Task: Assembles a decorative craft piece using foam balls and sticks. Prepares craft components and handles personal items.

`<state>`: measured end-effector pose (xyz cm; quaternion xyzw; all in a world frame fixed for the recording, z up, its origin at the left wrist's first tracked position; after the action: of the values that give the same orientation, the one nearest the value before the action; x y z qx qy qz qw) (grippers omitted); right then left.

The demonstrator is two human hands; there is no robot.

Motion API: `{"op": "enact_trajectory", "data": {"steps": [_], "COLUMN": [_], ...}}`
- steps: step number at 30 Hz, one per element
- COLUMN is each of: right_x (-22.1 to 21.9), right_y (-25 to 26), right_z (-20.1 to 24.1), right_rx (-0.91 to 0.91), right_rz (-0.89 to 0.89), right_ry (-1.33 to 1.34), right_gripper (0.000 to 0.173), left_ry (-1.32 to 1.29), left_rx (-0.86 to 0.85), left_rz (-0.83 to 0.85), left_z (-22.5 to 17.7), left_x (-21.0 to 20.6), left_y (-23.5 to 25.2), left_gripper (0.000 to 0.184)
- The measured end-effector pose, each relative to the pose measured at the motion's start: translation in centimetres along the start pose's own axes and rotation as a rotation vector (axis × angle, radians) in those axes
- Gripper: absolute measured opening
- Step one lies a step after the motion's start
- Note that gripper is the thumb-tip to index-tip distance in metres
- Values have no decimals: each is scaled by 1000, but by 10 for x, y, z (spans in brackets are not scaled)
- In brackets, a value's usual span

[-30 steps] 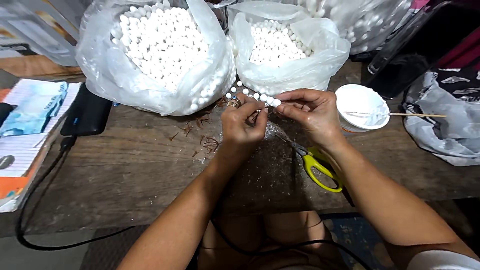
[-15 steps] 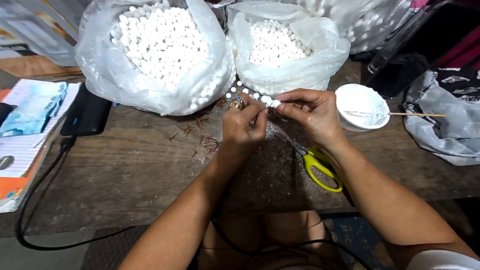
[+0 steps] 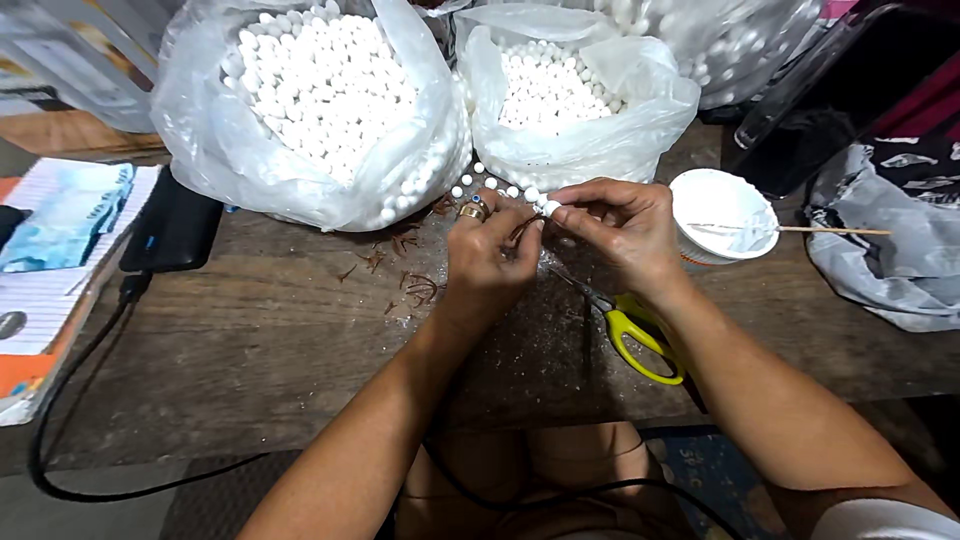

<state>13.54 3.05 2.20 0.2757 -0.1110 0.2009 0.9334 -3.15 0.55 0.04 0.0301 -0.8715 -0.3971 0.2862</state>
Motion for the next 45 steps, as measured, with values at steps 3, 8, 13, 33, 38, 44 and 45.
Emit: {"op": "enact_trajectory", "data": {"steps": [3,8,13,33,38,44,45], "right_x": [-1,-4,-5,-27,11,130,158], "right_y": [0,-3,-3,0,-7,74,100], "right_z": [1,4,3,17,58,116,117], "right_rx": [6,2,26,-302,226,357,201], "right_rz": [3,14,20,-65,-192,-408,-438], "right_ry": [3,-14,-48,336,-263,-700,-686], "right_gripper": [14,13,12,14,7,15,15], "left_ry": [-24,29,55,-981,-877,-816,-805], "left_rx": [5,-19,-40,486,379,401,412], "left_rz": [2,10,8,-32,46,73,75], "left_z": [2,0,-1,0,0,-5,-4], "left_x": [-1,-1,-1,-1,3,4,5], "left_y": [0,-1,-1,7,8,10,9], "left_gripper": [10,12,12,22,20,19,19]}}
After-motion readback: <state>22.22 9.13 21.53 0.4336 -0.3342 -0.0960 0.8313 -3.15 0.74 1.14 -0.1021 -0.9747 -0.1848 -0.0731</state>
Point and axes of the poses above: each hand's wrist, its own y-axis towards the middle knuckle, its own x-axis out of the back of the hand, z = x × y, the point moved 1 cm from there along y, towards the middle knuckle, and after that the axes turned 13 degrees about z, right-handed, at the moved point
